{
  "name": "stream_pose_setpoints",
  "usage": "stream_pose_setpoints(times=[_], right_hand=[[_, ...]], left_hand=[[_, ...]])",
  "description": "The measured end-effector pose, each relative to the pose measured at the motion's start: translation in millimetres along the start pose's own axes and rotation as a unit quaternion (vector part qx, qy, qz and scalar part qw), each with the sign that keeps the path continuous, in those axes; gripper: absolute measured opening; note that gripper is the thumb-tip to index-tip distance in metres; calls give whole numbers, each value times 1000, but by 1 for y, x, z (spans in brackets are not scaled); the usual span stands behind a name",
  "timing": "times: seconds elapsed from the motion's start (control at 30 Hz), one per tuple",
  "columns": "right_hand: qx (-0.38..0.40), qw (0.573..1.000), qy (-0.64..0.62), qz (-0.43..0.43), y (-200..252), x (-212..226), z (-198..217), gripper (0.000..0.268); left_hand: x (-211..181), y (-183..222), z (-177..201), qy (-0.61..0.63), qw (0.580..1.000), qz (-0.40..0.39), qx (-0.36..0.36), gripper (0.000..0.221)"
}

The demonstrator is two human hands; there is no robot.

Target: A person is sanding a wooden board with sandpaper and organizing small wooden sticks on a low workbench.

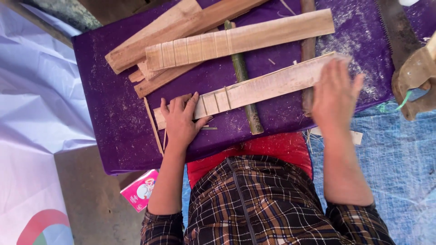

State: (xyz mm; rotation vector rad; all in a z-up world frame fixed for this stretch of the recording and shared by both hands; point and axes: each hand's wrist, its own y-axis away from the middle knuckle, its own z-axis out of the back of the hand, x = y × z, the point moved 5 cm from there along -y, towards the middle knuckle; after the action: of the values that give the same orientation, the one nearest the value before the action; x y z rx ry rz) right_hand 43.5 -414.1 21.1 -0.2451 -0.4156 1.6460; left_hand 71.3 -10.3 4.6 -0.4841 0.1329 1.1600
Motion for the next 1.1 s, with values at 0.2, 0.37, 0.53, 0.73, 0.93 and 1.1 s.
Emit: stream_pose_setpoints(times=[0.2, 0.37, 0.53, 0.73, 0.93, 1.1], right_hand=[[-70, 982, -53, 168, 4, 128, -17, 48], [-9, 976, -133, 172, 23, 132, -9, 43], [5, 995, -63, 73, 12, 47, 27, 43], [45, 998, -33, -20, -1, 54, 23, 42], [-3, 980, -149, 133, 10, 141, -12, 42], [-29, 979, -103, 174, 1, 91, 7, 39]], left_hand=[[-1, 0, -2, -22, 1000, -16, -7, 80], [3, 0, -4, -30, 999, -15, -17, 79], [1, -1, -3, -24, 1000, -6, -13, 77], [2, 0, -5, -28, 999, -1, -19, 76], [1, 0, -3, -30, 999, -2, -17, 77], [5, 0, -5, -18, 1000, 5, -13, 79]])
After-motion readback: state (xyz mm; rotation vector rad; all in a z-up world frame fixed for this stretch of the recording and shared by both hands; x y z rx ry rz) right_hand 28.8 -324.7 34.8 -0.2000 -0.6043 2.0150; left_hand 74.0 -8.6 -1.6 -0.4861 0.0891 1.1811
